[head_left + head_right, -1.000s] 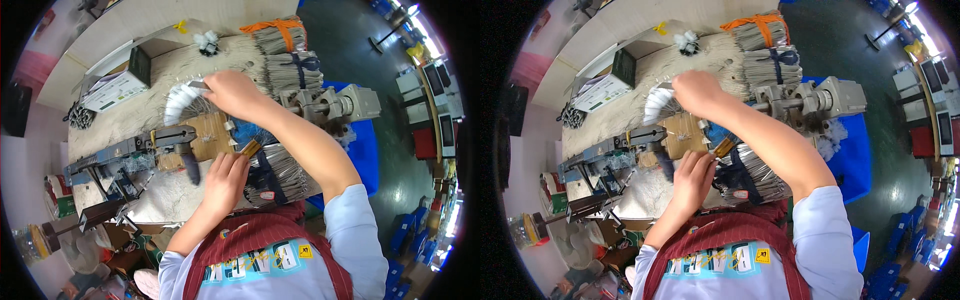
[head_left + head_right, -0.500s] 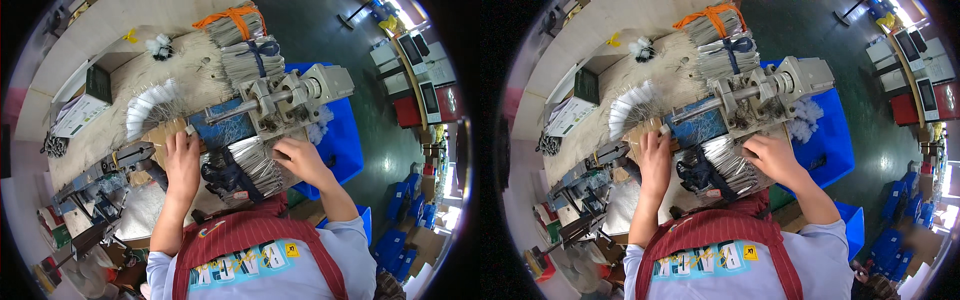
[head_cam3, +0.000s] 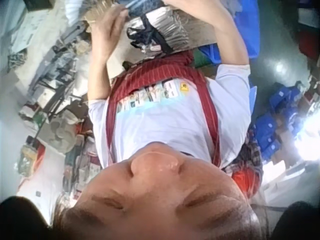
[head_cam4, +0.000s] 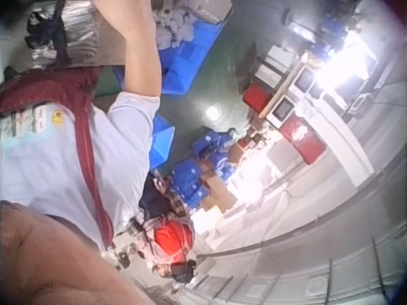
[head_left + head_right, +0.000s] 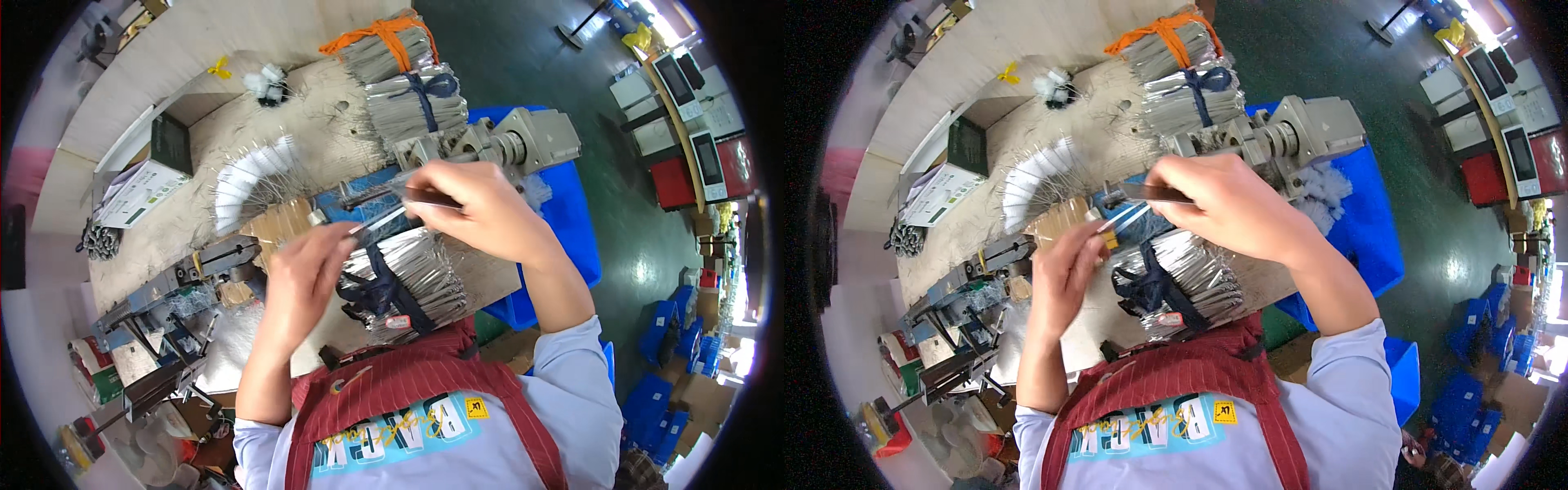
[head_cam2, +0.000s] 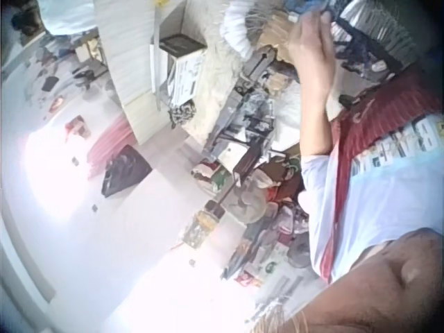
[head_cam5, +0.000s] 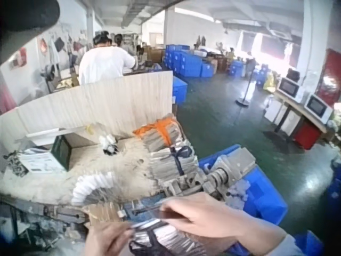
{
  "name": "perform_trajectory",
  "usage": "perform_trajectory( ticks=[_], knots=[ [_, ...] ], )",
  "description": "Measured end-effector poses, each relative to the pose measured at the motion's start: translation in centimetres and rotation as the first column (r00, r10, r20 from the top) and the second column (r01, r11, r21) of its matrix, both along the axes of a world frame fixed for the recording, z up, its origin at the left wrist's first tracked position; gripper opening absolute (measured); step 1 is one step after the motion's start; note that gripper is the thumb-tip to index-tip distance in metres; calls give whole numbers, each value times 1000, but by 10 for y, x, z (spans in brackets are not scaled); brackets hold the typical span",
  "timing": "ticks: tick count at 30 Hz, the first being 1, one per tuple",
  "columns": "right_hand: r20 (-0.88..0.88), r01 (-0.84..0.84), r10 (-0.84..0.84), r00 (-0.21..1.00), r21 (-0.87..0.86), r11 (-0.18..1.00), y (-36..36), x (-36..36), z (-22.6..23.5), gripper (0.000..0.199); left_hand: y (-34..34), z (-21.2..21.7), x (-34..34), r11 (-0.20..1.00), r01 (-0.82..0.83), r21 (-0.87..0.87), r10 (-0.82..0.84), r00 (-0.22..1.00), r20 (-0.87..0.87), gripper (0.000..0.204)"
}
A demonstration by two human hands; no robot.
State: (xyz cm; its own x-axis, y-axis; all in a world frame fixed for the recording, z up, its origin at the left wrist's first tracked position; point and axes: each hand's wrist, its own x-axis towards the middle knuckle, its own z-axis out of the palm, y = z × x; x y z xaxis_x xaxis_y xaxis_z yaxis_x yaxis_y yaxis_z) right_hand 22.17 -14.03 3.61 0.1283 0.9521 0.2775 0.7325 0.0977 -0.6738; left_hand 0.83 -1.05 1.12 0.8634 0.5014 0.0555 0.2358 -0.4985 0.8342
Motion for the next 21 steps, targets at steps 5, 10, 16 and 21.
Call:
perform_trajectory(
  ticks=[5, 10, 16, 21],
  knots=[
    [618, -79, 59, 784, 5, 997, 78, 11, -17, 18, 53, -6, 17, 794, 1, 608, 76, 992, -100, 14],
    [415, -137, 270, 869, -323, 936, 90, 16, -4, 17, 58, 4, -5, 818, 114, 563, 14, 976, -218, 12],
    [420, -391, 359, 834, -11, 920, 101, -54, -30, 16, 57, 20, -43, 851, 132, 509, 0, 968, -251, 9],
    [166, -453, 457, 874, -59, 889, 125, -61, -34, 13, 43, 6, -89, 804, -409, 432, 414, 906, 87, 6]
  ],
)
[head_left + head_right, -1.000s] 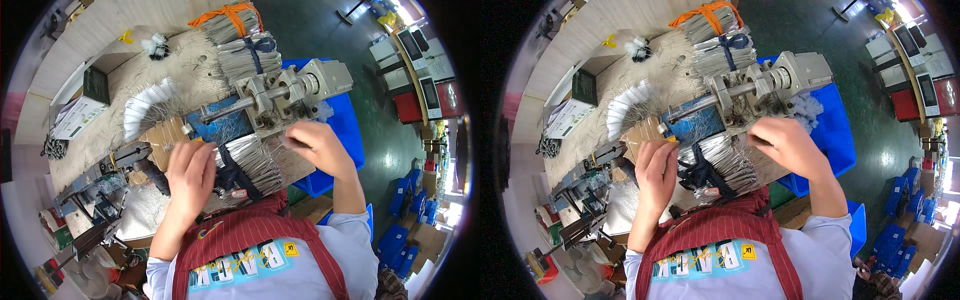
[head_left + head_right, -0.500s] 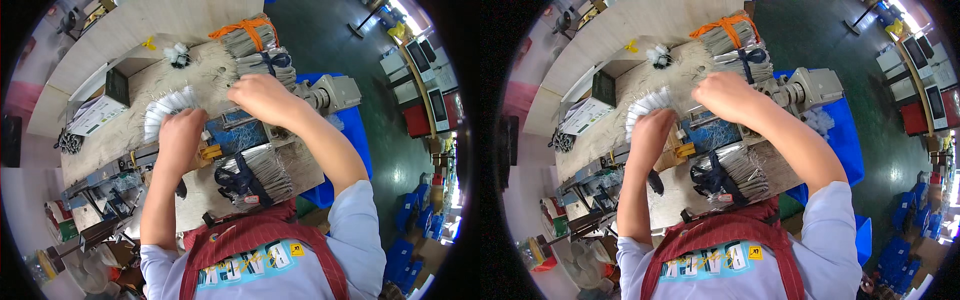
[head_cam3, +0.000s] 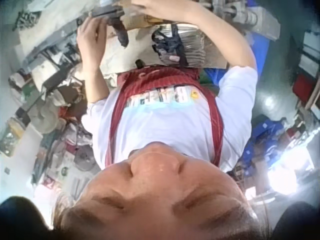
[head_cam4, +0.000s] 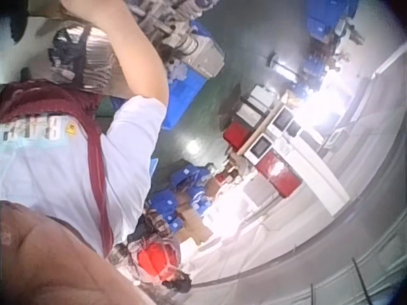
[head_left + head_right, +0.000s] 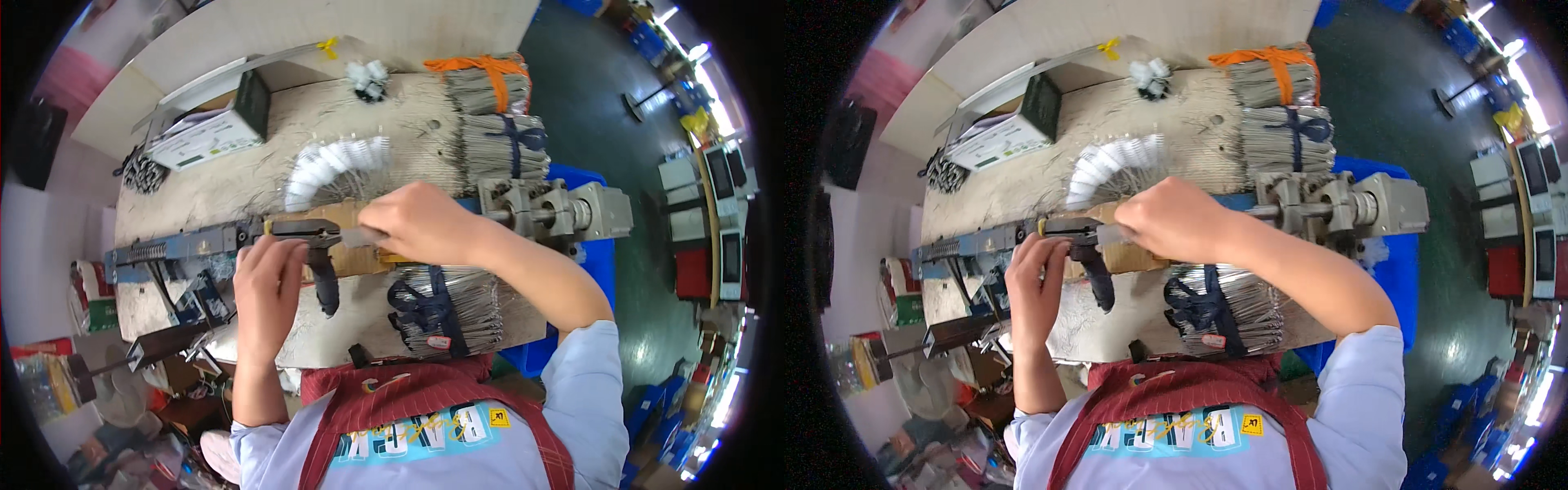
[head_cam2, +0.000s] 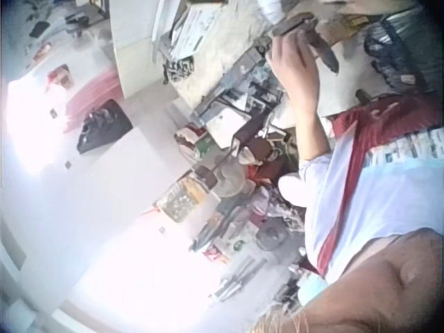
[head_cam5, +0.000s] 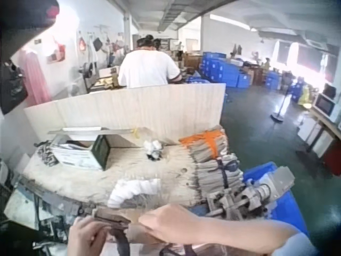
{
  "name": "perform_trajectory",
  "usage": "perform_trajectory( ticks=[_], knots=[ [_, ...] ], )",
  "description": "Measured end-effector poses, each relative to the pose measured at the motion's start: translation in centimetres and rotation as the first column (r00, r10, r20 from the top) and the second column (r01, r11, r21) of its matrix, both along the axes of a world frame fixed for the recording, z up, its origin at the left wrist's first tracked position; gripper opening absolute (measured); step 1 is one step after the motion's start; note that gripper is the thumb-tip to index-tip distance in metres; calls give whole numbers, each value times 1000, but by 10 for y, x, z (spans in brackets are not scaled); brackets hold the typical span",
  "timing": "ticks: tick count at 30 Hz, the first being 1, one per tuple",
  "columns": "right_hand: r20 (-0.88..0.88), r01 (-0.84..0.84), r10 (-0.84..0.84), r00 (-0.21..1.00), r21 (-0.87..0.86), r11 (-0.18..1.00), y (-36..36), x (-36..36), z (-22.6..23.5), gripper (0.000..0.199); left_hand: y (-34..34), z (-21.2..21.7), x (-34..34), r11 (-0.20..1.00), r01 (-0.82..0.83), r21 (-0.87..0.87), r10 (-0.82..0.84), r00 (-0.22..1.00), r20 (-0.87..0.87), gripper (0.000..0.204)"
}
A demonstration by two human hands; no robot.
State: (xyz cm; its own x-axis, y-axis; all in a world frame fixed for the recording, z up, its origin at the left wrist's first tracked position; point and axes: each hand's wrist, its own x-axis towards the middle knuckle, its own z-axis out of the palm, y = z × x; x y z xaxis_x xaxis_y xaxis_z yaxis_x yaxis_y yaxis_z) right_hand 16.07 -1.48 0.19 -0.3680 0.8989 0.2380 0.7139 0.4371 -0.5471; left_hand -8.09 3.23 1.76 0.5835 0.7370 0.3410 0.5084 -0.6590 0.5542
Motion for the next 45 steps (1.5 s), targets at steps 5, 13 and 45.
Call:
perform_trajectory(
  ticks=[5, 13, 45],
  knots=[
    [-15, -38, 35, 999, -315, 948, 25, -8, 0, 18, -21, -77, -37, 918, -222, -328, 294, 937, 190, 15],
    [-38, -2, -11, 999, -309, 951, 26, -18, -8, 19, -52, -98, 1, 422, 272, -865, 334, 840, 427, 31],
    [86, 25, -8, 996, -203, 979, -47, -72, -54, 21, -87, -137, -1, 824, -198, -531, 221, 975, -19, 42]
  ],
)
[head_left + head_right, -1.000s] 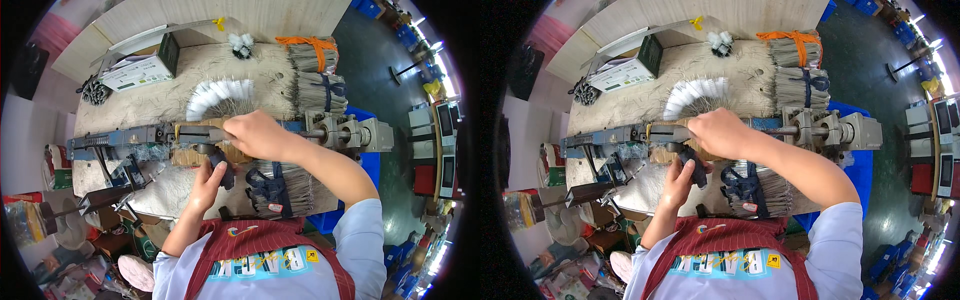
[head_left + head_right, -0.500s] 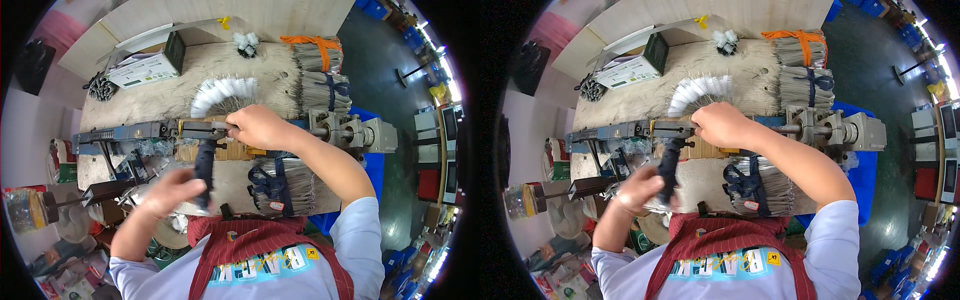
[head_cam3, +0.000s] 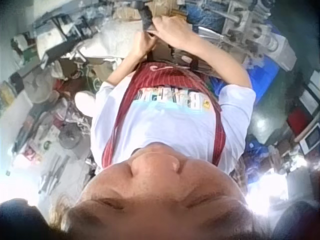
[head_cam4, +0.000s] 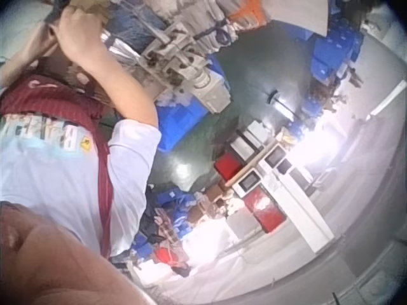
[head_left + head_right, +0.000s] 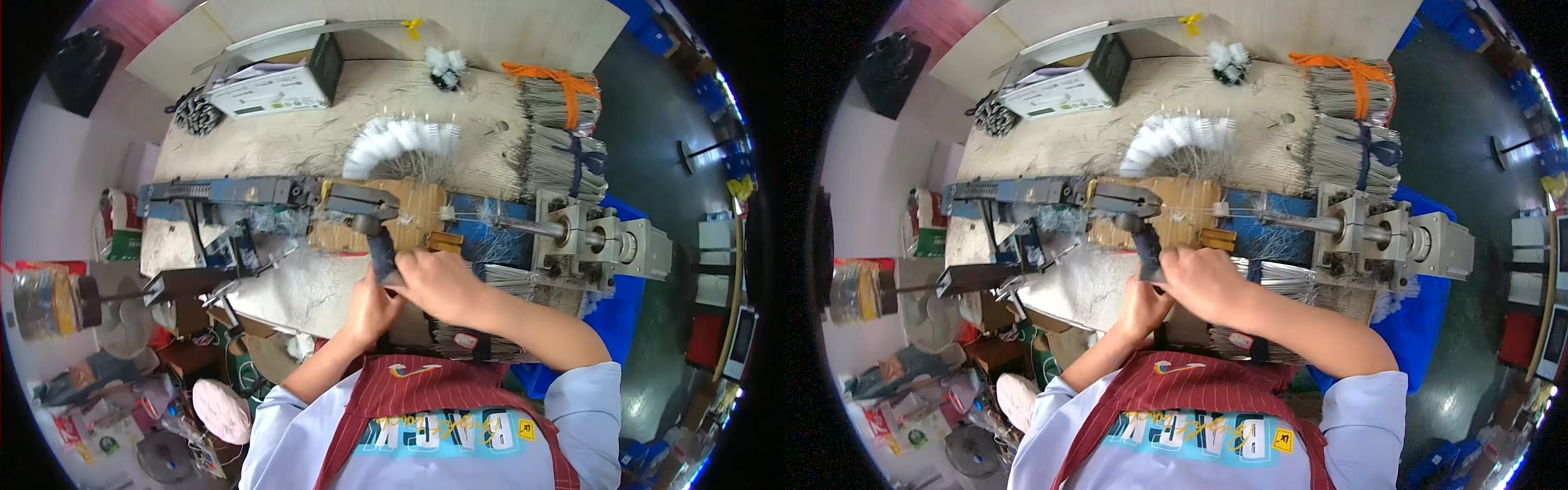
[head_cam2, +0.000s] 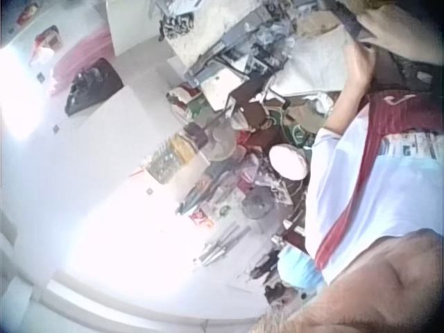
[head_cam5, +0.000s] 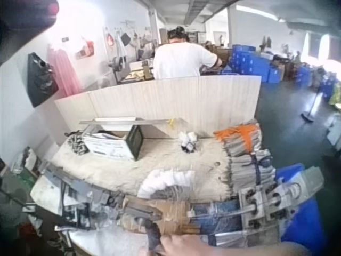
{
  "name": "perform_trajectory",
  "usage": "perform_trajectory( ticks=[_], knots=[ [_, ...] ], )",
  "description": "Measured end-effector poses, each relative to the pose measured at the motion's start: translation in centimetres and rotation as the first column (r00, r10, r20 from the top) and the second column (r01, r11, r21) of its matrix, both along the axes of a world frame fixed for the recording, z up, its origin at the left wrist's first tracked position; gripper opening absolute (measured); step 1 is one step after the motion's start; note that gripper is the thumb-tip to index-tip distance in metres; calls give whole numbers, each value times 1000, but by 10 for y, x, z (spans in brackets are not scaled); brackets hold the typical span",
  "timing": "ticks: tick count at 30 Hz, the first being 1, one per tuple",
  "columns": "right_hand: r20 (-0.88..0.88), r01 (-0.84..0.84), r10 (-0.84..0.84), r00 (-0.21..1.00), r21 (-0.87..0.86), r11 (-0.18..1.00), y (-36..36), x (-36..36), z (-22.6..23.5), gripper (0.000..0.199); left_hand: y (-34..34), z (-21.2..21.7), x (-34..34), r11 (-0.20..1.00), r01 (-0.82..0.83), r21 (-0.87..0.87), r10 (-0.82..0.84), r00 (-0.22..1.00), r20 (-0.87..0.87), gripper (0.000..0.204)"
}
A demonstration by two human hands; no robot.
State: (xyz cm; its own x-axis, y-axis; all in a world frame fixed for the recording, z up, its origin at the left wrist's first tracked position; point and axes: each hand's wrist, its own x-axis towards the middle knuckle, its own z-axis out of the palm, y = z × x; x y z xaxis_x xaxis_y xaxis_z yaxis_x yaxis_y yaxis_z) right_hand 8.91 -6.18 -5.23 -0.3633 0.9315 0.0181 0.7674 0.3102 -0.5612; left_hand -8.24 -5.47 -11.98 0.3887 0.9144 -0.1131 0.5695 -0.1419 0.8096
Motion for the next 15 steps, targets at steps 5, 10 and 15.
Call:
perform_trajectory(
  ticks=[5, 10, 15],
  knots=[
    [140, 304, -355, 924, 291, 907, -3, 33, -4, 23, 4, 26, -69, 978, 32, -206, 59, 904, 424, 31],
    [94, 307, -332, 939, 213, 928, -13, 61, -20, 23, 29, 30, -123, 762, -478, -437, 624, 725, 293, 27],
    [-82, 393, -389, 918, 45, 919, -19, 53, -11, 20, 44, 10, -121, 786, -511, -348, 616, 699, 363, 30]
  ],
)
